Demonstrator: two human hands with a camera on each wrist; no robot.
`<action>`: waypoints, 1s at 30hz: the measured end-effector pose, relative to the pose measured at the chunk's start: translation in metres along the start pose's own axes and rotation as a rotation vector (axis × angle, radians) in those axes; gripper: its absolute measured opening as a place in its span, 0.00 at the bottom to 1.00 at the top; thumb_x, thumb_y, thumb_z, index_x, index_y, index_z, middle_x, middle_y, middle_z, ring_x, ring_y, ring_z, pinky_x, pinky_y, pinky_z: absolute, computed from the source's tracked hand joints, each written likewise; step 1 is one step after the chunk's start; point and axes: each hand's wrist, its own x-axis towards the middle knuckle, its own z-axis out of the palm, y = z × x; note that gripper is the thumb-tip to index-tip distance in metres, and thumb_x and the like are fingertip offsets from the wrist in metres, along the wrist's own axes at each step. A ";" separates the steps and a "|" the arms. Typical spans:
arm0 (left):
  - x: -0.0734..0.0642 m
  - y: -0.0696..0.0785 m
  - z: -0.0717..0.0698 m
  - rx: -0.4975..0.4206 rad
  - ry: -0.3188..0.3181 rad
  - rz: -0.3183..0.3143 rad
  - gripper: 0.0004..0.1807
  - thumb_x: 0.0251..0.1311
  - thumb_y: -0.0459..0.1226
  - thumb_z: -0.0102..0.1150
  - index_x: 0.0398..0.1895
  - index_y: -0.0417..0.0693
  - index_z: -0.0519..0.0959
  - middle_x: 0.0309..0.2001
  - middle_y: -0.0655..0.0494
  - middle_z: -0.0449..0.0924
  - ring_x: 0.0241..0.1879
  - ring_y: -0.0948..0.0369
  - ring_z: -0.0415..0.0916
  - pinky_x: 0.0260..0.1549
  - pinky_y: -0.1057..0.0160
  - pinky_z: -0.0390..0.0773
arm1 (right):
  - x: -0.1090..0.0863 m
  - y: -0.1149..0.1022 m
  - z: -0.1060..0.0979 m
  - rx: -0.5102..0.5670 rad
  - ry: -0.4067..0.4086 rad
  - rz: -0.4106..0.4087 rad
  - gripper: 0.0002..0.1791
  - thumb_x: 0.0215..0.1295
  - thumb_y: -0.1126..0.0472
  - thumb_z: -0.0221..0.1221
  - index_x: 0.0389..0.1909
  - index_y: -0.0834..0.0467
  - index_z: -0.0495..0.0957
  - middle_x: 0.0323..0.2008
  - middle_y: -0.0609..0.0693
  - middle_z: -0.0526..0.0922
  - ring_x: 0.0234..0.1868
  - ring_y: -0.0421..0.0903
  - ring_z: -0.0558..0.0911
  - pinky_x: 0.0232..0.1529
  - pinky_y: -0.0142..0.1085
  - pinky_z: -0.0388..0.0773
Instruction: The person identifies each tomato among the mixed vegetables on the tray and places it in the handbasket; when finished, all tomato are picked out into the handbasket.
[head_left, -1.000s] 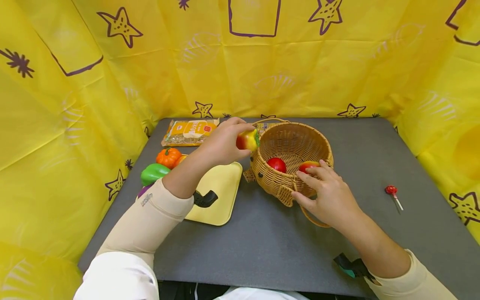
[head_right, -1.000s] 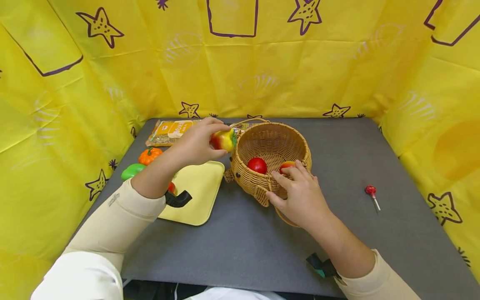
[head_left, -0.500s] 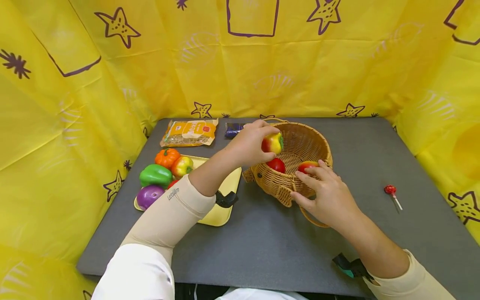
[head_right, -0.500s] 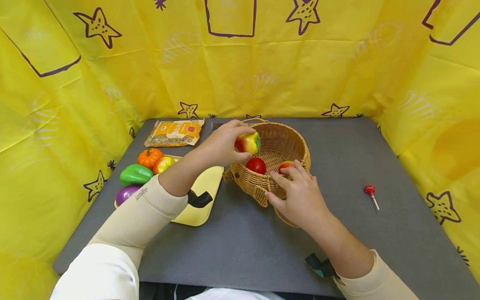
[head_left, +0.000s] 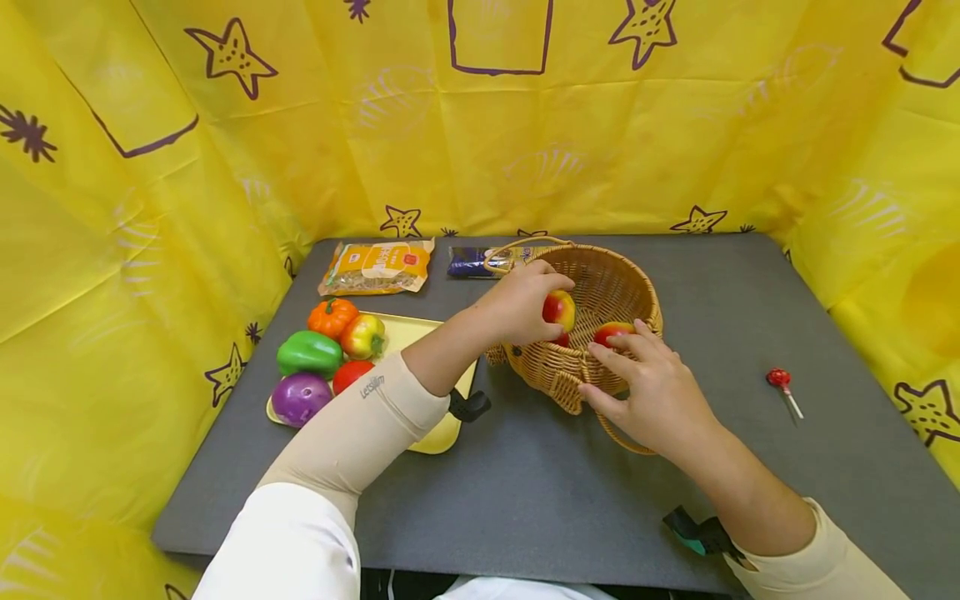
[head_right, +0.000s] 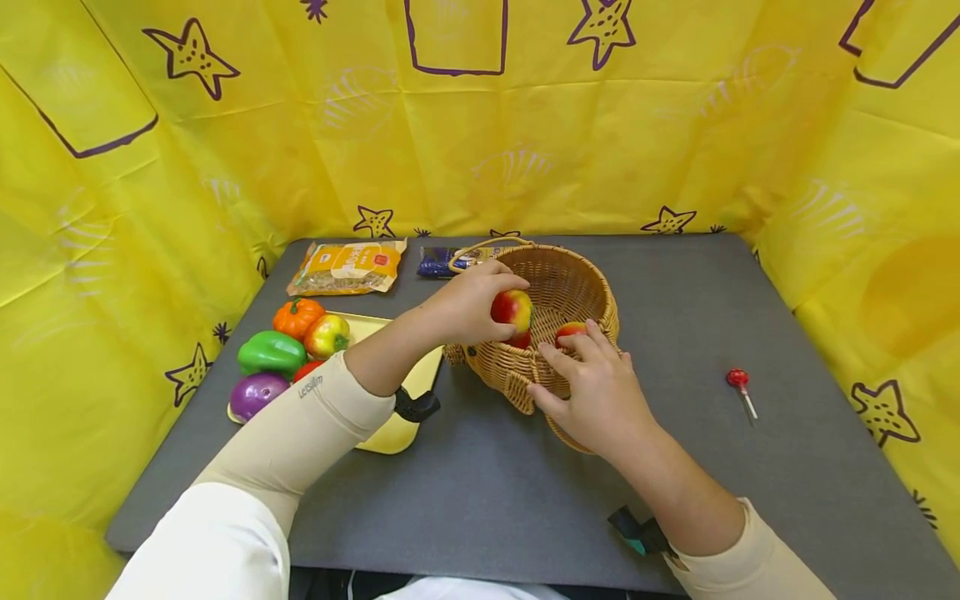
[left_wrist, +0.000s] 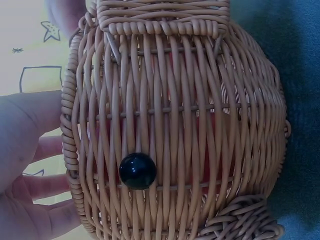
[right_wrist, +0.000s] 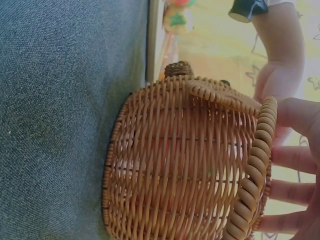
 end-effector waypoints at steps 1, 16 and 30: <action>-0.001 0.000 0.000 -0.002 -0.004 -0.005 0.36 0.60 0.48 0.71 0.72 0.55 0.72 0.66 0.52 0.70 0.63 0.53 0.71 0.58 0.59 0.79 | 0.000 0.000 0.000 -0.002 -0.002 0.000 0.28 0.55 0.48 0.74 0.56 0.55 0.86 0.51 0.61 0.84 0.69 0.72 0.70 0.52 0.74 0.73; -0.034 -0.015 -0.021 -0.028 0.070 0.003 0.36 0.61 0.50 0.70 0.73 0.56 0.72 0.72 0.50 0.67 0.72 0.48 0.64 0.67 0.48 0.72 | 0.000 0.000 0.002 0.004 0.031 -0.014 0.28 0.54 0.47 0.75 0.54 0.55 0.87 0.50 0.61 0.84 0.67 0.72 0.72 0.48 0.74 0.75; -0.101 -0.067 -0.037 -0.025 -0.002 -0.163 0.37 0.59 0.48 0.71 0.72 0.52 0.73 0.68 0.46 0.70 0.67 0.45 0.69 0.66 0.44 0.71 | 0.000 -0.003 -0.001 0.012 -0.001 0.014 0.28 0.55 0.48 0.74 0.56 0.55 0.86 0.52 0.61 0.83 0.69 0.71 0.70 0.51 0.74 0.74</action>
